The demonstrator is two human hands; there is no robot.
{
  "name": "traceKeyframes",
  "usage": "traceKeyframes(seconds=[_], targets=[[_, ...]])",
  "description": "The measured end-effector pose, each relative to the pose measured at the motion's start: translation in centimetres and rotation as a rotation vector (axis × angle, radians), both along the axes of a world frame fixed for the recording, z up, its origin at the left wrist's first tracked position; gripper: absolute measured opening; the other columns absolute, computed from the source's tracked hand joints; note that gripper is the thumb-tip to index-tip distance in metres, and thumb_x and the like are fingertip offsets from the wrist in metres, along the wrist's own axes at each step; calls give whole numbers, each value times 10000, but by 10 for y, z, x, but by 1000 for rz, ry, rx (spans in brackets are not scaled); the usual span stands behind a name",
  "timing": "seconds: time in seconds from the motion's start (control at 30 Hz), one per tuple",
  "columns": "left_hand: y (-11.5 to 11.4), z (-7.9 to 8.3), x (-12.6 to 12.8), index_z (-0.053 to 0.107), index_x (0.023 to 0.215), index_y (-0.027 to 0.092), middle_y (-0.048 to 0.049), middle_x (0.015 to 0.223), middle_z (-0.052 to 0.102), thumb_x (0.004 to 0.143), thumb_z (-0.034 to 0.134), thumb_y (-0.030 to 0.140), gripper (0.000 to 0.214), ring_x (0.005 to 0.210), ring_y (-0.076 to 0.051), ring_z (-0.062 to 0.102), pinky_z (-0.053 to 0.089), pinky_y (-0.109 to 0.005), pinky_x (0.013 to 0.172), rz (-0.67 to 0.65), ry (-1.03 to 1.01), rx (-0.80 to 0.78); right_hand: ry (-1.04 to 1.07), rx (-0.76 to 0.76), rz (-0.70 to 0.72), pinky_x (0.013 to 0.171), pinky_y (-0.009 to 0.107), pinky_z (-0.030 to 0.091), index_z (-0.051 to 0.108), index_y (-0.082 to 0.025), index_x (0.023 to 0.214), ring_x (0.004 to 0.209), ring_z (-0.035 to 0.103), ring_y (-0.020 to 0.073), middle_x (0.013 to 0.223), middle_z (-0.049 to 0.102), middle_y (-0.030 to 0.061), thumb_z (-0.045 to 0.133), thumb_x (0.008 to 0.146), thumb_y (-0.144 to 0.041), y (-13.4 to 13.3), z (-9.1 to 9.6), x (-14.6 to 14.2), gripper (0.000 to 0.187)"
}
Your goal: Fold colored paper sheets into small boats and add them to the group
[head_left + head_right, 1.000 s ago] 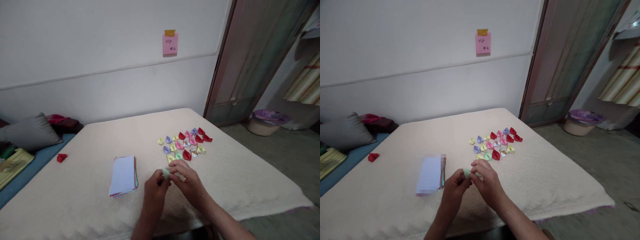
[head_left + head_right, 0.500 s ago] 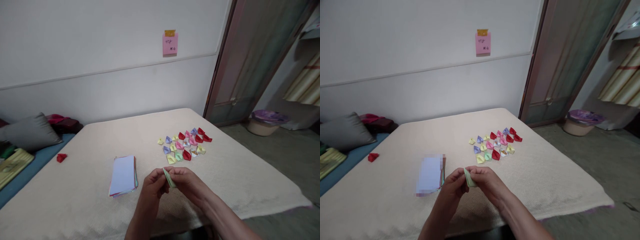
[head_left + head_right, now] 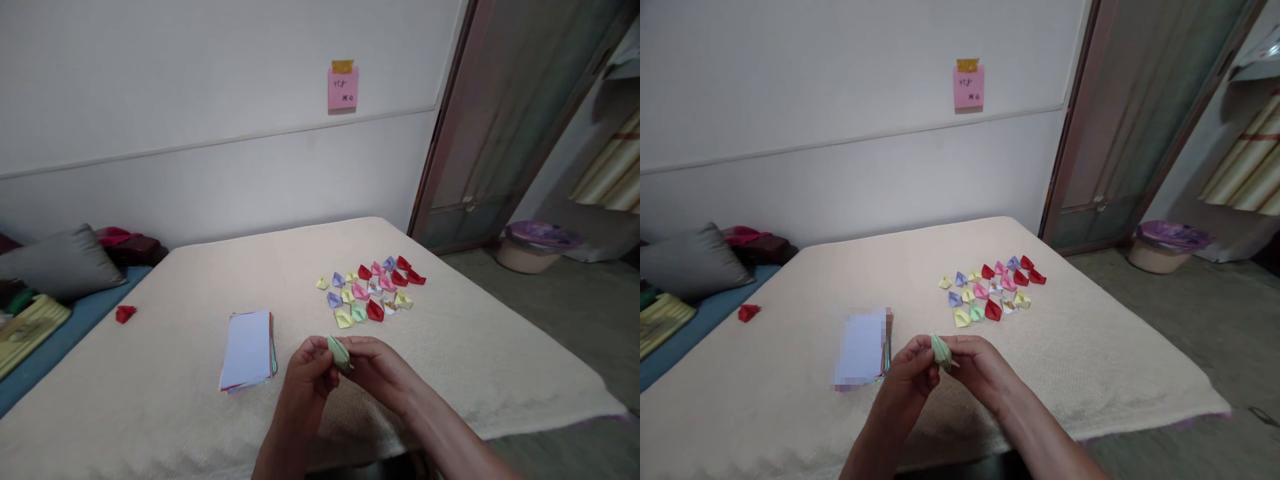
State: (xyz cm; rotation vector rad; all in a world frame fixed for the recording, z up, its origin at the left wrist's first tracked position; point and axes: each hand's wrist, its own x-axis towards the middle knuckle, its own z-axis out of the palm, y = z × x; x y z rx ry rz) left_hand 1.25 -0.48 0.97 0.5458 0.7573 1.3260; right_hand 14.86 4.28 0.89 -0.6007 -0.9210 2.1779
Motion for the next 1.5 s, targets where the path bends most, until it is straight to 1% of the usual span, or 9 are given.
traceKeyframes(seconds=[0.13,0.3,0.4,0.5,0.77,1.0,1.13,1.3,1.5], targets=[[1,-3,-3,564,904,169,37,709,569,736,684,129,210,509,-27,486,365,-130,490,67,-39,-29,-20,-129,-129,617,237,372,683,-128,720,679,499,125,728,608,28,676,659,-152,3,-6,2,66],[2,-5,-3,559,920,169,35,698,570,753,657,152,194,483,-25,464,355,-133,468,69,-29,-48,-21,-212,-148,515,200,311,660,-115,645,576,467,81,625,578,-9,697,620,-108,4,-4,4,46],[2,-2,0,576,859,152,34,661,551,791,619,221,106,468,-30,443,341,-146,454,45,-5,-47,-76,-160,-136,507,208,302,638,-115,595,535,439,76,562,552,-20,698,614,-131,5,-2,6,66],[1,1,2,573,730,134,31,628,532,800,596,277,160,455,-35,422,313,-160,431,3,35,-33,-117,-76,-103,540,233,329,633,-119,586,553,459,96,566,564,-6,682,626,-157,6,-2,7,74],[0,-2,0,578,696,136,32,553,520,695,602,218,85,398,-49,420,285,-180,405,-111,125,-87,-178,9,-86,535,266,317,616,-141,563,528,453,115,539,556,-2,668,628,-195,2,4,7,99],[1,-3,0,576,686,136,41,523,513,670,591,171,41,374,-39,418,291,-156,379,-107,81,-175,-247,10,-108,482,252,202,573,-137,541,464,343,77,488,471,-35,694,619,-229,2,4,5,171],[2,-5,-2,577,695,136,39,574,547,692,621,157,49,400,-27,453,343,-131,396,-61,-87,-260,-224,-1,-107,463,249,129,496,-152,515,434,252,59,455,364,-70,681,687,-297,3,4,6,291],[3,-5,-5,596,719,128,36,578,562,708,640,136,46,421,-36,490,392,-136,415,-10,-201,-254,-143,42,-52,478,227,210,604,-149,695,493,363,81,562,493,-31,649,660,-212,0,10,8,84],[3,-2,-4,592,700,126,35,565,571,715,637,121,47,420,-40,501,403,-140,412,19,-212,-258,-115,72,-72,497,224,252,636,-157,753,524,396,81,640,554,-16,611,587,-107,-1,5,5,175]])
